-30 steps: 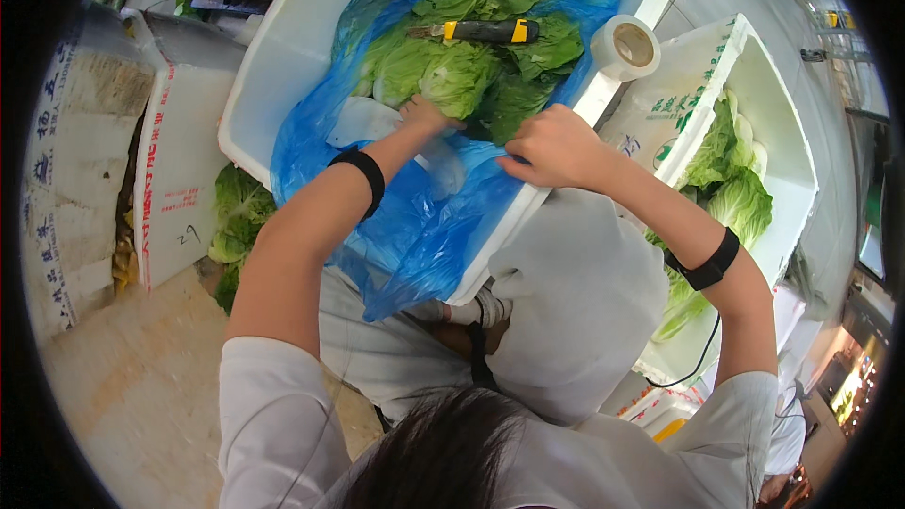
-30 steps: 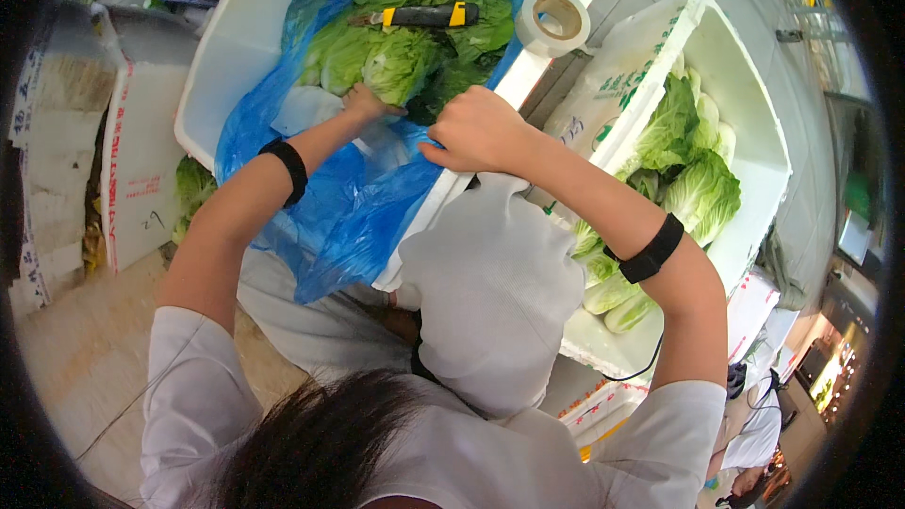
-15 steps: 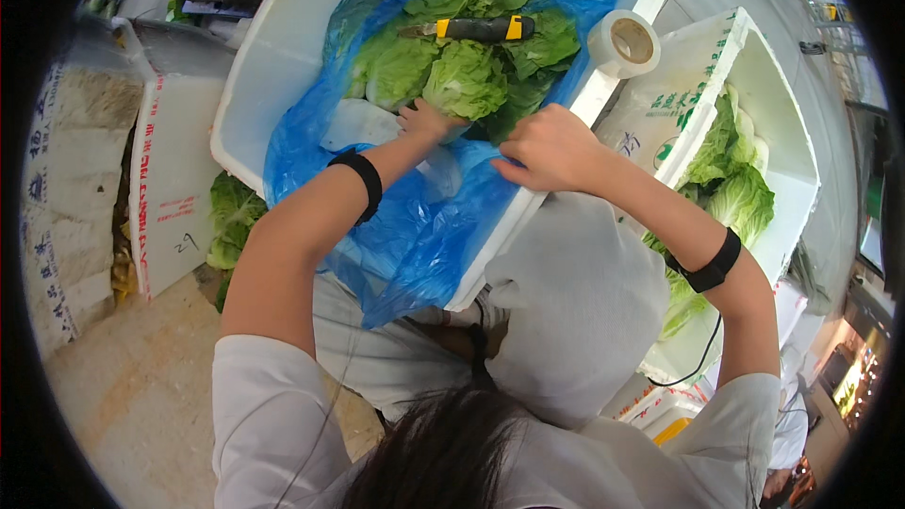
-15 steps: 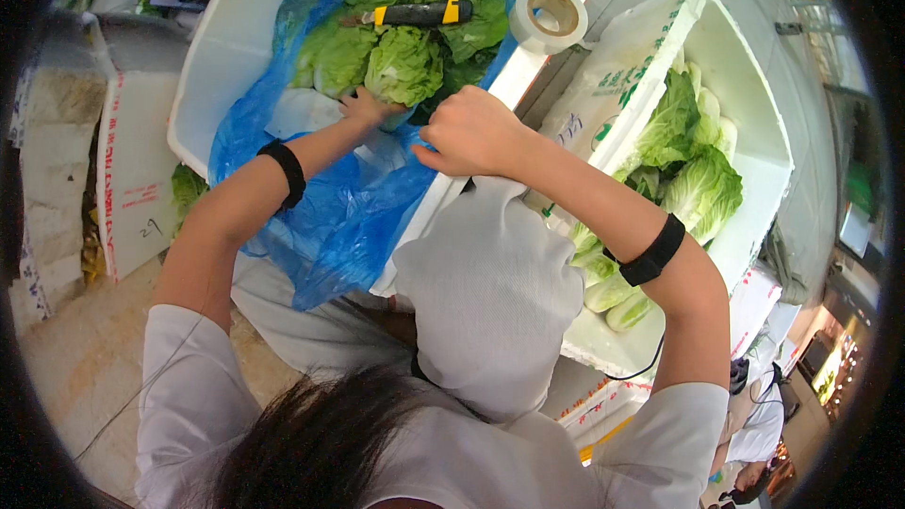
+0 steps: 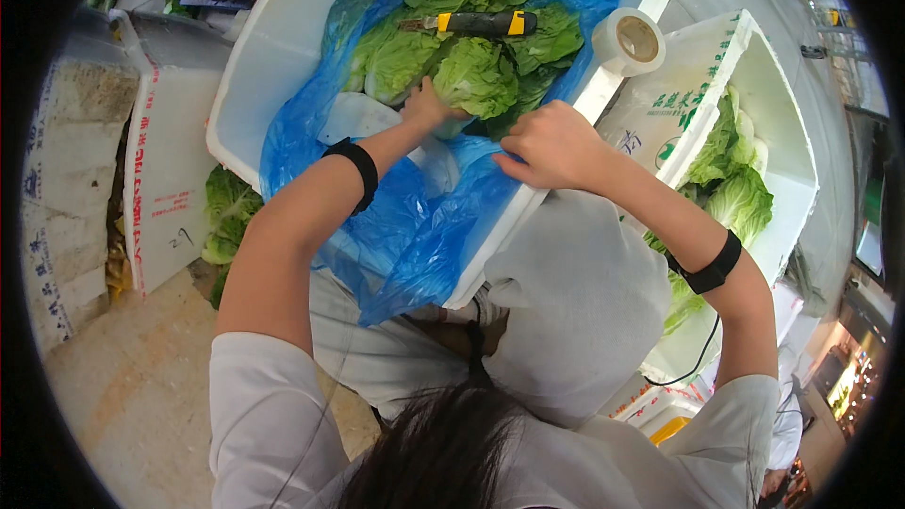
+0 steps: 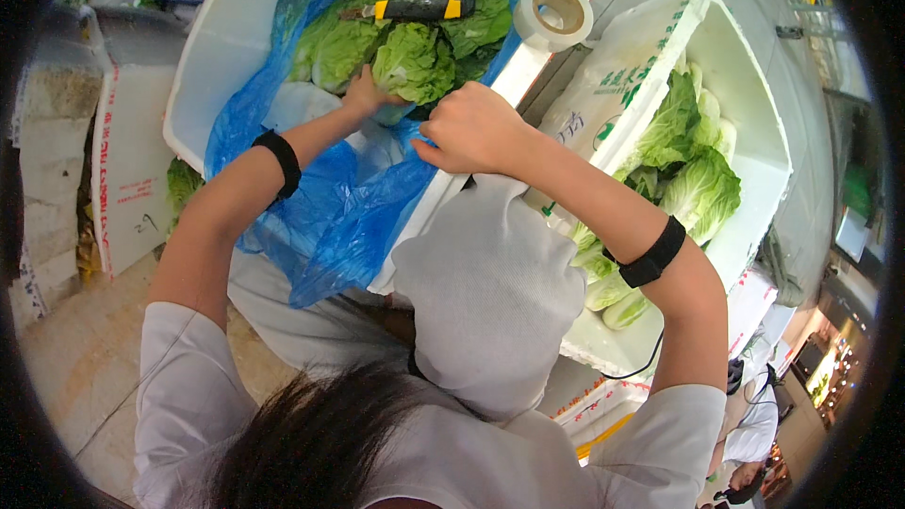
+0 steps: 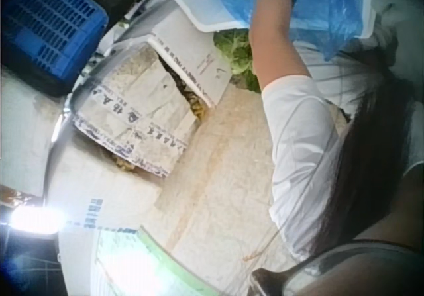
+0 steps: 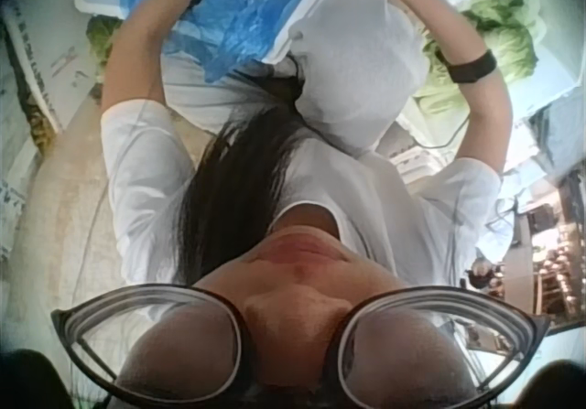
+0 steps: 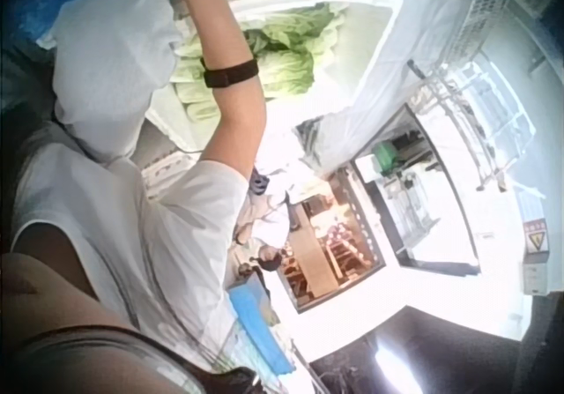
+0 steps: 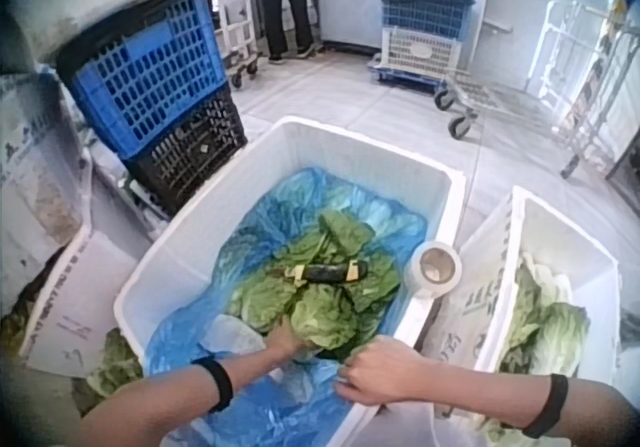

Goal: The person sits on the floor and wraps individual napa cabbage heads with clear plastic film. They peel off outer leaves, trim the base with a knife, wrap the cabbage, and place it into a white styrofoam box. The process is repeated for multiple cabbages.

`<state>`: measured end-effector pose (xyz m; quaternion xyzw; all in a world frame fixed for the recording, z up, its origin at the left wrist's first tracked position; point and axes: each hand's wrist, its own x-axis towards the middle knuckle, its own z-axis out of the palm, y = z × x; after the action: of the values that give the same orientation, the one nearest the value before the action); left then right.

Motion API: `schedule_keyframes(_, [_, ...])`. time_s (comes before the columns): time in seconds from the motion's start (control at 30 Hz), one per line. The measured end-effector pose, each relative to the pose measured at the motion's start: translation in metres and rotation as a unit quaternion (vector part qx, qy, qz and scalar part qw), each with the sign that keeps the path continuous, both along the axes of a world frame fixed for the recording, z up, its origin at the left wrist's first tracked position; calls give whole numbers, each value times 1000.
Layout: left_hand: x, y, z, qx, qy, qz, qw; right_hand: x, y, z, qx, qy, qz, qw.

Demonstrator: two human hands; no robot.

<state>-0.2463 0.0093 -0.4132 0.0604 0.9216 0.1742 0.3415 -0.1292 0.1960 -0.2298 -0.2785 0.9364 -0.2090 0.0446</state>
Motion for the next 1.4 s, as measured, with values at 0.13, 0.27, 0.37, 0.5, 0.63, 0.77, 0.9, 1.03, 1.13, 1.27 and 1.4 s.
schedule_keyframes(0.13, [1, 3, 10, 45, -9, 12, 999, 0, 0, -1, -1, -4, 2, 1000])
schedule_keyframes(0.27, [-7, 9, 19, 77, -33, 4, 996, 1, 1, 0, 8, -8, 1, 1000])
schedule_keyframes(0.37, [-10, 14, 33, 273, -67, 12, 960, 1, 1, 1, 13, -8, -1, 1000])
schedule_keyframes(0.5, [-11, 14, 69, 311, -157, 65, 935, 2, 0, 2, 17, -9, 6, 1000])
schedule_keyframes(0.63, [-8, 14, 117, 316, -240, 79, 914, 2, 2, 1, 38, -7, 3, 999])
schedule_keyframes(0.77, [-10, -2, 170, 347, -323, 67, 878, -2, 5, 6, -26, -66, -3, 998])
schedule_keyframes(0.9, [-5, -36, 224, 391, -316, 66, 862, -9, 13, 29, -238, -143, -93, 956])
schedule_keyframes(1.03, [18, -83, 279, 451, -285, 133, 835, -13, 26, 87, -306, -156, -194, 919])
schedule_keyframes(1.13, [53, -118, 316, 537, -248, 154, 791, -11, 23, 146, -362, -188, -246, 879])
schedule_keyframes(1.27, [106, -146, 346, 637, -189, 148, 733, 8, -25, 205, -468, -278, -242, 803])
schedule_keyframes(1.4, [147, -147, 362, 695, -157, 201, 672, 39, -100, 223, -503, -441, -243, 702])
